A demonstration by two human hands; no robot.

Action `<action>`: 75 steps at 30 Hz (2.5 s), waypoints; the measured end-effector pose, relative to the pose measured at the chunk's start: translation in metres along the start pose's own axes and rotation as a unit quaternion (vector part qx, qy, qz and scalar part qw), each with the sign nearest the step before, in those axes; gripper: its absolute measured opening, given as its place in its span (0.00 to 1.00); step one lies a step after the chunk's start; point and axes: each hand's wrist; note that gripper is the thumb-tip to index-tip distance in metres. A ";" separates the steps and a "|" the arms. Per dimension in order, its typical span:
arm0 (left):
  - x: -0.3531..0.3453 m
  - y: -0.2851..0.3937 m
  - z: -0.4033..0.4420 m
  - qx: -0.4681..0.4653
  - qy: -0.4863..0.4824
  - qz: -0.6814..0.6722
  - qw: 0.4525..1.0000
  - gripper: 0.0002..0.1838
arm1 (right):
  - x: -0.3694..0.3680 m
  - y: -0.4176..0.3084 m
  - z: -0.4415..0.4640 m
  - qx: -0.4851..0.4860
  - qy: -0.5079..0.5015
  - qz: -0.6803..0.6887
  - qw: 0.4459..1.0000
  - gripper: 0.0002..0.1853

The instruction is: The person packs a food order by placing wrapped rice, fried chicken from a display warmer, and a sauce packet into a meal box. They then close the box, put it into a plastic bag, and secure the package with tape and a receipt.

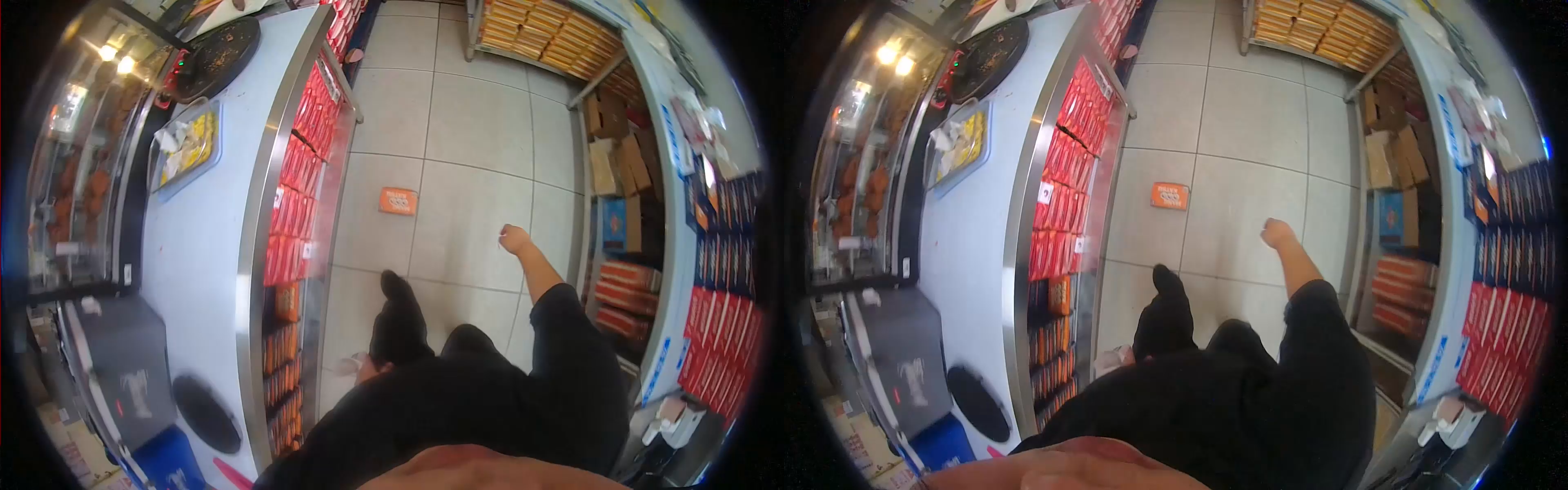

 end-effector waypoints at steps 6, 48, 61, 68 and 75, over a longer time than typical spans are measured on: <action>0.068 0.080 0.127 -0.103 0.038 0.185 0.977 0.49 | -0.164 -0.145 0.202 0.000 -0.188 -0.067 0.980 0.33; 0.057 0.107 0.248 -0.085 0.140 0.216 0.963 0.33 | -0.331 -0.102 0.374 -0.023 -0.147 0.015 0.989 0.56; 0.148 0.235 0.222 -0.421 -0.178 0.213 0.864 0.20 | 0.059 0.036 -0.126 -0.303 -0.053 0.162 0.938 0.64; 0.306 0.333 0.224 -0.202 -0.016 0.083 0.976 0.32 | 0.222 0.087 -0.298 -0.289 0.489 0.107 0.816 0.53; 0.272 0.398 0.215 -0.112 0.060 0.268 0.955 0.30 | 0.363 0.236 -0.345 -0.352 0.432 0.131 0.820 0.53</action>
Point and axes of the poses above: each hand's wrist, its own z-axis towards the middle knuckle, its own x-axis out of the back of the hand, y = z × x, and after that the axes turned 12 degrees about z, right-handed
